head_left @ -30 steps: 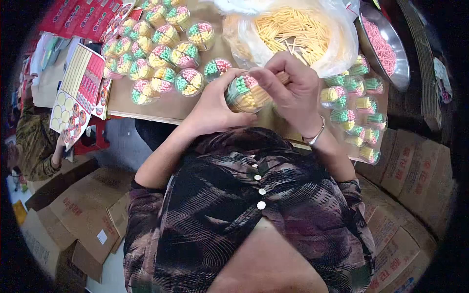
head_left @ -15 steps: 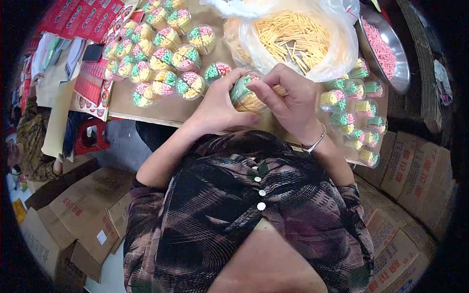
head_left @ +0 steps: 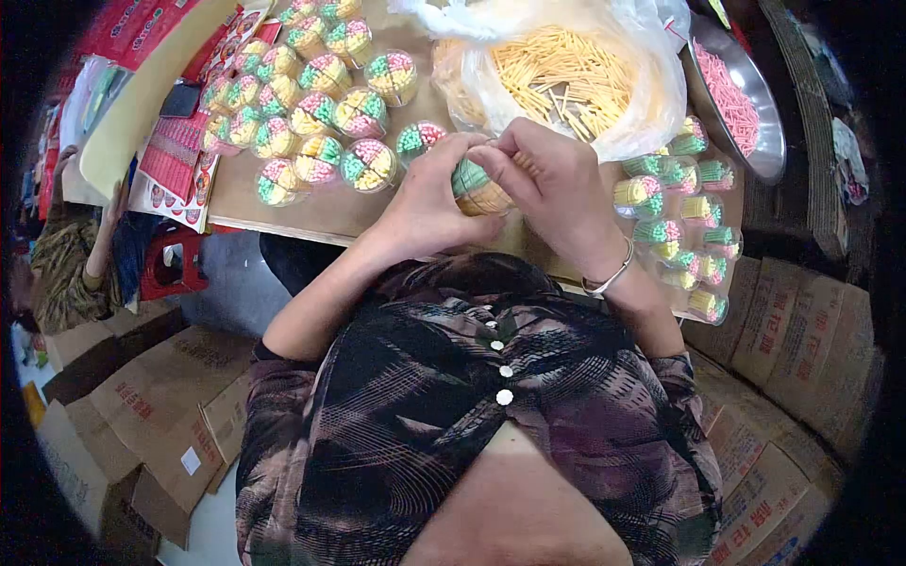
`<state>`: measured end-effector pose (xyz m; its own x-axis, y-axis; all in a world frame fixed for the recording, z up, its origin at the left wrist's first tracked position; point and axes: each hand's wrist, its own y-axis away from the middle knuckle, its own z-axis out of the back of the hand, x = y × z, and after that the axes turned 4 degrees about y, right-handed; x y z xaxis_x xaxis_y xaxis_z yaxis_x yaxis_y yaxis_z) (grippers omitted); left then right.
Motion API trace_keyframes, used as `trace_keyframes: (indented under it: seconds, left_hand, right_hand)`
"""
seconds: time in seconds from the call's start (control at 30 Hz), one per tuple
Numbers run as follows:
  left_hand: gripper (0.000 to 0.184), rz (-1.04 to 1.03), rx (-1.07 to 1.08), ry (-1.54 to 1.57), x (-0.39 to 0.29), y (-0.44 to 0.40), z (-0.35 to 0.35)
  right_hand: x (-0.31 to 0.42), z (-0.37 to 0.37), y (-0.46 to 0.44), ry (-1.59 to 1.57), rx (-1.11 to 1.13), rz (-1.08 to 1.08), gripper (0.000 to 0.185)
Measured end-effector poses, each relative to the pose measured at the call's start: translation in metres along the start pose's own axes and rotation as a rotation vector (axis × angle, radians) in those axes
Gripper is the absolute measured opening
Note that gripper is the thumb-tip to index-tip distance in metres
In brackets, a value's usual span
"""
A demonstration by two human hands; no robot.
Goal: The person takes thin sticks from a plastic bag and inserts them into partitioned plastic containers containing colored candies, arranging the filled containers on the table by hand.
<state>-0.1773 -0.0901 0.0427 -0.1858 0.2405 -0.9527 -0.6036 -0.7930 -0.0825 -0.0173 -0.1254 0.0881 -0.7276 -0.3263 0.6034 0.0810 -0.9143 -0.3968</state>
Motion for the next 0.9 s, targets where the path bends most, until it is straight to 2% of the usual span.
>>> trace_keyframes:
  seconds: [0.17, 0.2, 0.33, 0.37, 0.5, 0.9]
  left_hand:
    - [0.062, 0.098, 0.038, 0.003, -0.009, 0.0, 0.003]
    - [0.062, 0.109, 0.043, 0.003, -0.009, 0.0, 0.004]
    - [0.062, 0.015, 0.025, 0.031, 0.009, 0.0, 0.0]
    - [0.062, 0.0, 0.023, 0.034, 0.01, -0.001, 0.0]
    - [0.063, 0.136, 0.039, 0.011, -0.007, 0.002, 0.003]
    - [0.063, 0.052, 0.01, -0.029, -0.002, 0.003, -0.002]
  right_hand:
    - [0.0, 0.0, 0.001, -0.235, 0.014, -0.208, 0.02]
    - [0.0, 0.0, 0.002, -0.232, 0.013, -0.206, 0.02]
    - [-0.002, -0.007, 0.004, 0.072, -0.082, 0.028, 0.018]
    - [-0.003, -0.006, 0.003, 0.073, -0.084, 0.029, 0.018]
    - [-0.003, -0.005, 0.004, -0.195, -0.018, -0.214, 0.017]
    - [-0.001, -0.004, 0.006, -0.072, -0.045, -0.17, 0.016]
